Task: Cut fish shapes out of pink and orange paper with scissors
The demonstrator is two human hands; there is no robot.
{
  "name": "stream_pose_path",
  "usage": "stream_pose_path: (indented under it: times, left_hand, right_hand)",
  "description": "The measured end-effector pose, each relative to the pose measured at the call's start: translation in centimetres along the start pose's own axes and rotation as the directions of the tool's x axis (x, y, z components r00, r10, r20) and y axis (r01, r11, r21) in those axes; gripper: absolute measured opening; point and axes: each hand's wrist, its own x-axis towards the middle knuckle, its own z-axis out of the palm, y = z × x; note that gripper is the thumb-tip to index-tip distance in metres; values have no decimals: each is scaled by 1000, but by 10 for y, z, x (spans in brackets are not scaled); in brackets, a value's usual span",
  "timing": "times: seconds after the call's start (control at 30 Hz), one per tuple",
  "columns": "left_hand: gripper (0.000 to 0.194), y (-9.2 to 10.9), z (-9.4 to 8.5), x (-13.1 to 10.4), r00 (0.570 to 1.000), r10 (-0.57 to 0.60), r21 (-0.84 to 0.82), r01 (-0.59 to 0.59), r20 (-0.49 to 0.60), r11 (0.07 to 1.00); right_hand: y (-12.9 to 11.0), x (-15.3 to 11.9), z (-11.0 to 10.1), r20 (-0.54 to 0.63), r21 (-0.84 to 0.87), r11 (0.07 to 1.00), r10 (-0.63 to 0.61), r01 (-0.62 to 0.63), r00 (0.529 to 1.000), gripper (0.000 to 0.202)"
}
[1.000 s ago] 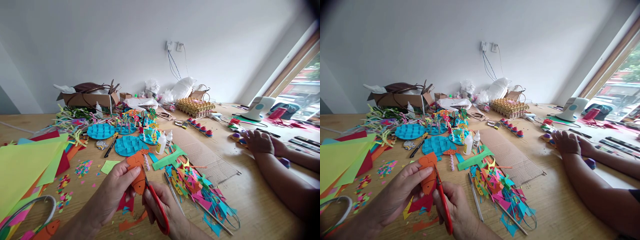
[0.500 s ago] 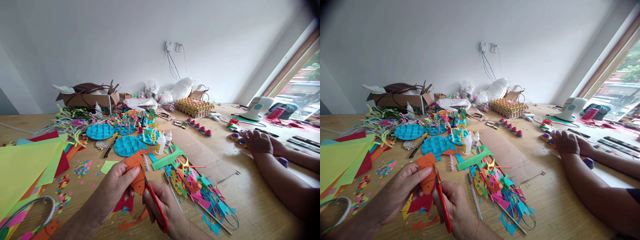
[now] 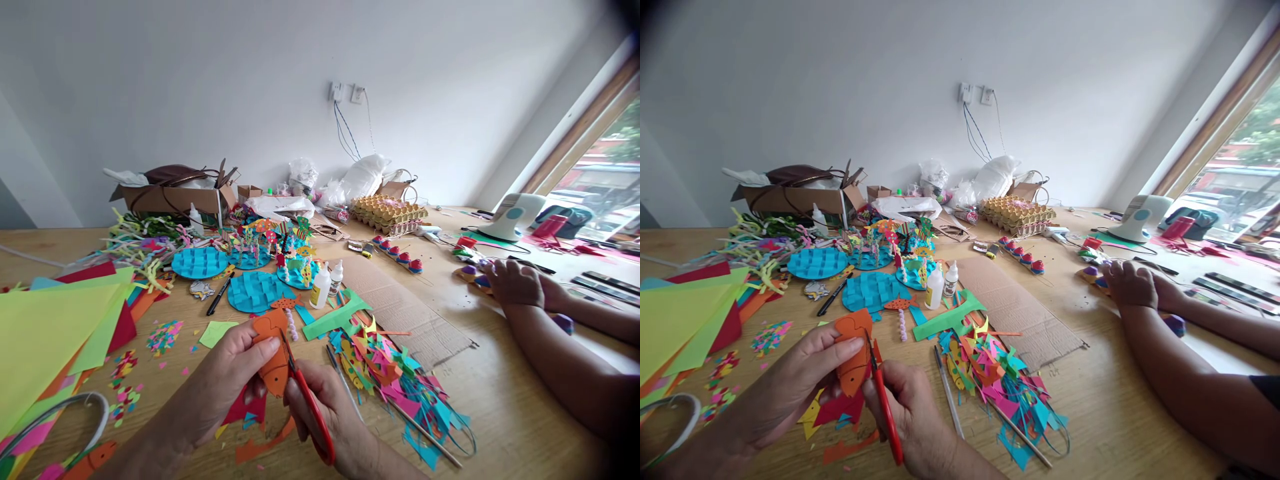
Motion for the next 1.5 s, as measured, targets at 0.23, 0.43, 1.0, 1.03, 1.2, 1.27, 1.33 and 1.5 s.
stream_pose_path:
  times: [0.23, 0.43, 1.0, 1.03, 1.2, 1.27, 1.33, 1.5]
  left_hand:
    - [25, -1, -3, 2, 1000, 3, 4, -3, 20, 1000]
    - [25, -1, -3, 0, 1000, 5, 11, -6, 23, 1000]
    - [22, -3, -2, 3, 999, 47, -30, -47, 9, 998]
    - [22, -2, -2, 2, 999, 43, -31, -42, 13, 999]
    - [22, 1, -6, 2, 998, 40, -9, -39, 45, 999]
    - [22, 2, -7, 3, 997, 43, -14, -43, 63, 999]
    - [22, 2, -7, 4, 997, 44, -31, -42, 69, 999]
    - [23, 2, -8, 5, 997, 29, -51, -26, 72, 998]
  right_hand:
    - [0, 0, 0, -2, -16, 1000, -22, 22, 1000, 50]
    - [1, -1, 0, -15, -39, 999, -10, 9, 1000, 51]
    - [1, 0, -1, 2, -62, 998, 1, -1, 1000, 49]
    - [1, 0, -1, 3, -65, 998, -4, 4, 1000, 48]
    - [-1, 0, -1, -2, -96, 995, -9, 9, 1000, 51]
    - [-1, -1, -1, 0, -95, 995, -7, 7, 1000, 52]
    - [0, -1, -1, -6, -95, 995, -6, 6, 1000, 51]
    - [2, 0, -1, -11, -99, 995, -20, 19, 1000, 49]
